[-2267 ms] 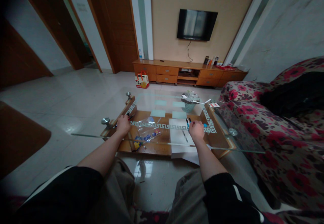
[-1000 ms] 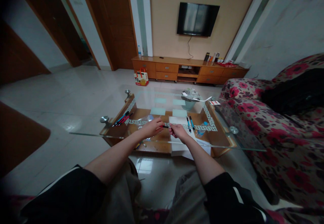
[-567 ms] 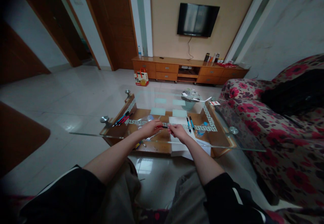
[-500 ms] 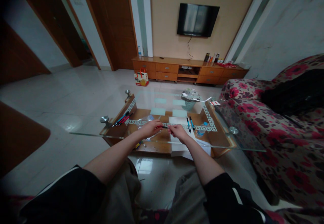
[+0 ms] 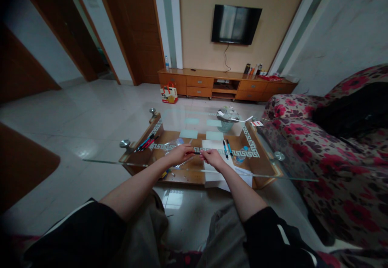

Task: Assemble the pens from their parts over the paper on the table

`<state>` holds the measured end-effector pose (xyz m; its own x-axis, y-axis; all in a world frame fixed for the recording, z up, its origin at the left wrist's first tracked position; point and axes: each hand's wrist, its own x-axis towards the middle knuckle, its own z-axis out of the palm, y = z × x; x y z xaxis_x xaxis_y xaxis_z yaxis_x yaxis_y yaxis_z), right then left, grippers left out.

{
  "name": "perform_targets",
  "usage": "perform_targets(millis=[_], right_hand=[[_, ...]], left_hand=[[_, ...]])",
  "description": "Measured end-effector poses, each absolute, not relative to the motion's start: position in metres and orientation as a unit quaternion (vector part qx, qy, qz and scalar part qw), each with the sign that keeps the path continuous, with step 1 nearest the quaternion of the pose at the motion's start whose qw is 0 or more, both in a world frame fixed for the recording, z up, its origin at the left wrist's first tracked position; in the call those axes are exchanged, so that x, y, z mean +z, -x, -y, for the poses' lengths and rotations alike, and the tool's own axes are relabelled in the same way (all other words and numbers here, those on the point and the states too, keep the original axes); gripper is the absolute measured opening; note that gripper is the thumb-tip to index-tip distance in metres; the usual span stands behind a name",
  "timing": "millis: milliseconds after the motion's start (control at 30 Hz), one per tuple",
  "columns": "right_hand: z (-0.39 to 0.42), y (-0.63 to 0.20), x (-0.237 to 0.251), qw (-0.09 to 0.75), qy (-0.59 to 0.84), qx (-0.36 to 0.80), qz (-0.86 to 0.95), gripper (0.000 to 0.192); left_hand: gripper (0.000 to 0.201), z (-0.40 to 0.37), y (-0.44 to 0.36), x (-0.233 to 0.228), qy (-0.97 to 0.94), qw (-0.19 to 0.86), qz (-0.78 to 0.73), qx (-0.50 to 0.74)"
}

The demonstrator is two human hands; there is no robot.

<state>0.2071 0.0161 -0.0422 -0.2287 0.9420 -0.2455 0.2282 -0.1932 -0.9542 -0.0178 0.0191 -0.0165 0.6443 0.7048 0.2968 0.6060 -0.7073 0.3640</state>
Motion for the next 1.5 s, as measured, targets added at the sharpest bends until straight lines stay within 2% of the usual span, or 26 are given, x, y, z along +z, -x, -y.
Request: perform_targets(millis=[1267, 1500], right_hand=[[-0.0145, -0.2077, -0.0382, 0.315, 0.523, 0.510, 0.606, 0.041], [-0.0160, -0.2083, -0.0394, 0.335, 0.515, 0.489, 0.620, 0.026]], left_hand=[[0.022, -0.0201, 0.0188, -0.0170, -0.903, 0.119, -0.359, 0.202], [0.031, -0.0213, 0.0186, -0.0195, -0.904, 0.103, -0.369, 0.188]])
